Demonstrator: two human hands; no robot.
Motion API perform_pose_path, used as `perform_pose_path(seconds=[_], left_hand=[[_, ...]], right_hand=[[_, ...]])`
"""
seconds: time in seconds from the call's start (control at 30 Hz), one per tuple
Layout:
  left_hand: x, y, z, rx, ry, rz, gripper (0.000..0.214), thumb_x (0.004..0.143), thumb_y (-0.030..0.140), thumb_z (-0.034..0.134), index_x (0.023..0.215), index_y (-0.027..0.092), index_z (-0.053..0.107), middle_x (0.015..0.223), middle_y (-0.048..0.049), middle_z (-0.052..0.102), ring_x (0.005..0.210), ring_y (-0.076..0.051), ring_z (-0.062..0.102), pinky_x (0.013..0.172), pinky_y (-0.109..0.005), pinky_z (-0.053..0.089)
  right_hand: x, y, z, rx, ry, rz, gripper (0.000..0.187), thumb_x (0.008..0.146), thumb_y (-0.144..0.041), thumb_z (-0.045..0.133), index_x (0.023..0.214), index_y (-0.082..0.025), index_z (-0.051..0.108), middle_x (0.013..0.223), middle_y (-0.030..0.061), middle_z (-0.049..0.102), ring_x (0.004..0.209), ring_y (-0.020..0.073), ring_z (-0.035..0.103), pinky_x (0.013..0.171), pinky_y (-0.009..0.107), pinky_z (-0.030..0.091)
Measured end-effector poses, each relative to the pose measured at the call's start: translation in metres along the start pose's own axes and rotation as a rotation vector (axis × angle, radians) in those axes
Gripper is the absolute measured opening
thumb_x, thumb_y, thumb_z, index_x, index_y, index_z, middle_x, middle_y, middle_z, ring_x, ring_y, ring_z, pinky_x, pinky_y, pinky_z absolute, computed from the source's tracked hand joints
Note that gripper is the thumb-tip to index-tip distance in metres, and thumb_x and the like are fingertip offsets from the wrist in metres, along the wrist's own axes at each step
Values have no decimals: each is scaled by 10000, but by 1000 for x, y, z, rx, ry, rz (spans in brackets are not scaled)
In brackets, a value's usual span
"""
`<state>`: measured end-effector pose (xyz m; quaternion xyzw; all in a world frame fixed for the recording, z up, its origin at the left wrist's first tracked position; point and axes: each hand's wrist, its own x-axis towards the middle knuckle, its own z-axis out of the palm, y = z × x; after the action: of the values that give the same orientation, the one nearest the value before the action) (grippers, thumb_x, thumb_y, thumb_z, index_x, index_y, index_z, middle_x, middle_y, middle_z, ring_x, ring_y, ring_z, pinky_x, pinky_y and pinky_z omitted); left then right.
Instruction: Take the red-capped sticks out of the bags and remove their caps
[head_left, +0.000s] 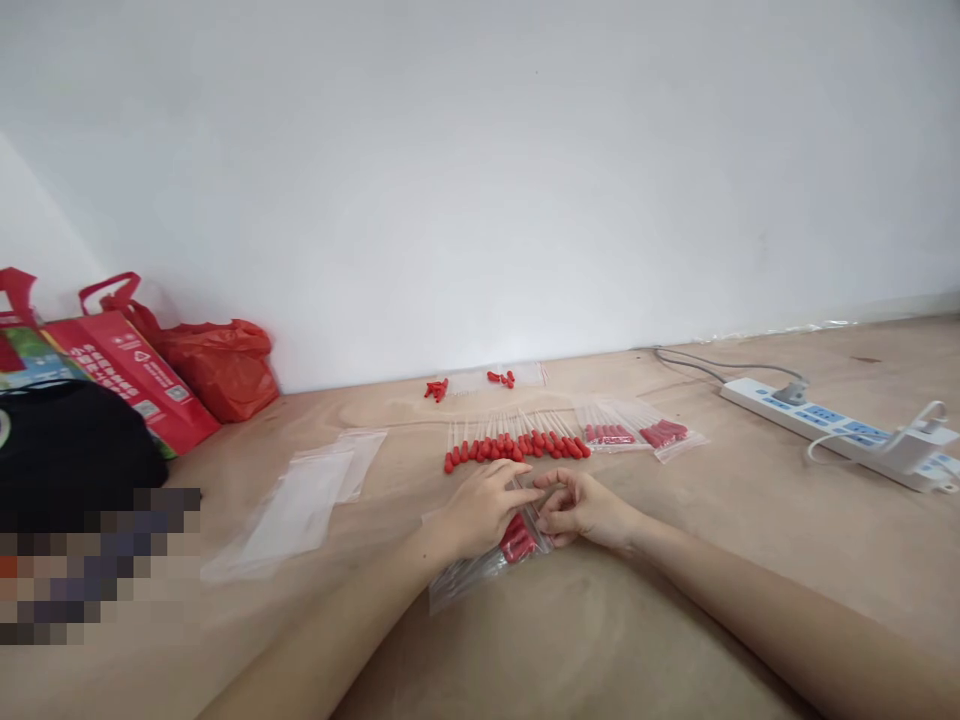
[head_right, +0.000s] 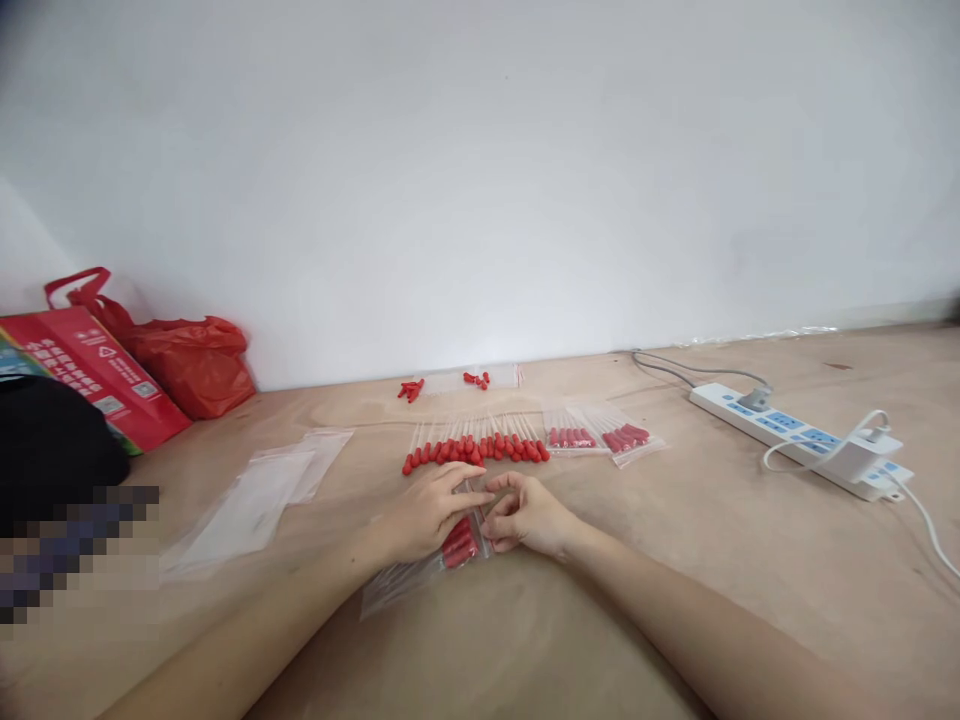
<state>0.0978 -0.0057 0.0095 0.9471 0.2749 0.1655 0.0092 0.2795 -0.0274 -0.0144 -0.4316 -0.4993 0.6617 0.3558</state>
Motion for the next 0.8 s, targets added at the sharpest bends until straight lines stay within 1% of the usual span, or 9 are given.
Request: perform_pose_path(seconds=[0.1,0.2,0.3,0.5,0.7,0.8], left_hand=[[3,-2,1,40,10,59,242,829,142,432,940,220,632,1072,-53,580,1002,-184,508,845,-335,416],[4,-5,2,44,81,122,228,844,146,419,832,190,642,957,-36,628,912,-153,546,811,-293,425],[4,-8,3,42,121,169,271,866,156,380,793,184,639,910,-35,644,865,-135,562,789,-275,431],[5,-11,3,53,56,146,184,845,164,434,874,179,614,966,-41,637,911,-159,563,805,-297,425],[9,-8,0,17,-16,97,91,801,123,495,790,159,577,909,-37,645,876,-165,578,783,-284,429],[9,-8,-1,15,-23,109,99,810,121,482,813,161,573,913,-34,644,889,-160,577,837,-295,414]], right_hand=[[0,1,2,-27,-3,-36,566,497,-195,731,975,-154,430,540,-81,591,474,94,568,484,229,479],[0,2,2,-41,-12,-38,564,517,-186,695,1003,-145,410,554,-67,608,448,85,551,467,220,463],[-1,1,2,-59,-10,-35,555,529,-184,676,1011,-153,401,550,-76,602,448,87,551,463,220,460],[-1,2,1,-63,-11,-38,578,525,-168,664,1034,-159,391,559,-86,599,467,87,558,479,223,464],[-1,2,1,-83,-22,-51,508,562,-164,599,1025,-165,388,557,-84,591,472,89,569,467,213,462],[-2,1,2,-79,-15,-55,486,566,-156,565,1017,-163,384,550,-89,579,473,83,570,472,205,466]])
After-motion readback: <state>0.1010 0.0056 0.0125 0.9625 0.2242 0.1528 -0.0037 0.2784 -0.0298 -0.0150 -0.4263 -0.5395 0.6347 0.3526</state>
